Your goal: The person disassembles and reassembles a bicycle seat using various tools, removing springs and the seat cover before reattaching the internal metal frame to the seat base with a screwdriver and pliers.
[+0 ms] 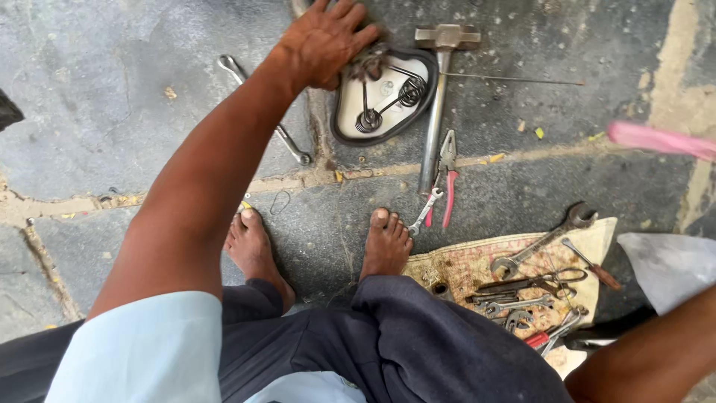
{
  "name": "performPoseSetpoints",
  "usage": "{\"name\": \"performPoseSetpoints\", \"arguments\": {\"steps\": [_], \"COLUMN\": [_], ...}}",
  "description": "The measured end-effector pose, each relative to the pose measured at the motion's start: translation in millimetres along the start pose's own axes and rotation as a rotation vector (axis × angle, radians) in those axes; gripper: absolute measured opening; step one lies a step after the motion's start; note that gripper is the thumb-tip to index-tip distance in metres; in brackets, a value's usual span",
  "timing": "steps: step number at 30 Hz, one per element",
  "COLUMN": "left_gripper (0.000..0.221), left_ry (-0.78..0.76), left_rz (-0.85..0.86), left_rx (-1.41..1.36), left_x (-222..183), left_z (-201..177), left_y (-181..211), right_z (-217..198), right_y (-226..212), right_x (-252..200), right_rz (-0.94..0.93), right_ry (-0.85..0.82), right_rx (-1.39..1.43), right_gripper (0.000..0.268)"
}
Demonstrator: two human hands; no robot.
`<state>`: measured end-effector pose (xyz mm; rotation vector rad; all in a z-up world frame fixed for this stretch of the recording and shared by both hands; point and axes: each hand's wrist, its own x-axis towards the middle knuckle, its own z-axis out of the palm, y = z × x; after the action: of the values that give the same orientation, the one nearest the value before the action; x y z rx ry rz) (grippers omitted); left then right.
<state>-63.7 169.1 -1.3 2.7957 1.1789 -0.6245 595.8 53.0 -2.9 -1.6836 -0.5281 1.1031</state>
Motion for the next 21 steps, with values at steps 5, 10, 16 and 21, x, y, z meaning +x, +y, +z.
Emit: {"name": "performPoseSetpoints", "arguments": {"steps": [5,10,16,21], "left_gripper": [0.103,0.073,0.07,0.086], "left_ry": [0.051,0.096,0.096,0.084], "left_rz": [-0.194,-0.843,-0.895,-0.908], "left_rx": [-0.634,-0.925,-0.999,-0.923], "left_x": [-60,-104,-98,-85], "left_z": [4,20,0,-21], "left_y": [29,86,75,76], "right_z": [17,154,216,236], "right_y": [-69,-45,-40,-58], "right_x": [-109,-207,-301,-287], "right_rz": [0.087,0.047,-0.271,-0.528], "right_ry": [-0.195,-0.607,-0.559,-0.577], "right_rx": [0.3,0.144,-0.54,-0.897], "right_gripper": [0.008,0.027,0.035,0.031]}}
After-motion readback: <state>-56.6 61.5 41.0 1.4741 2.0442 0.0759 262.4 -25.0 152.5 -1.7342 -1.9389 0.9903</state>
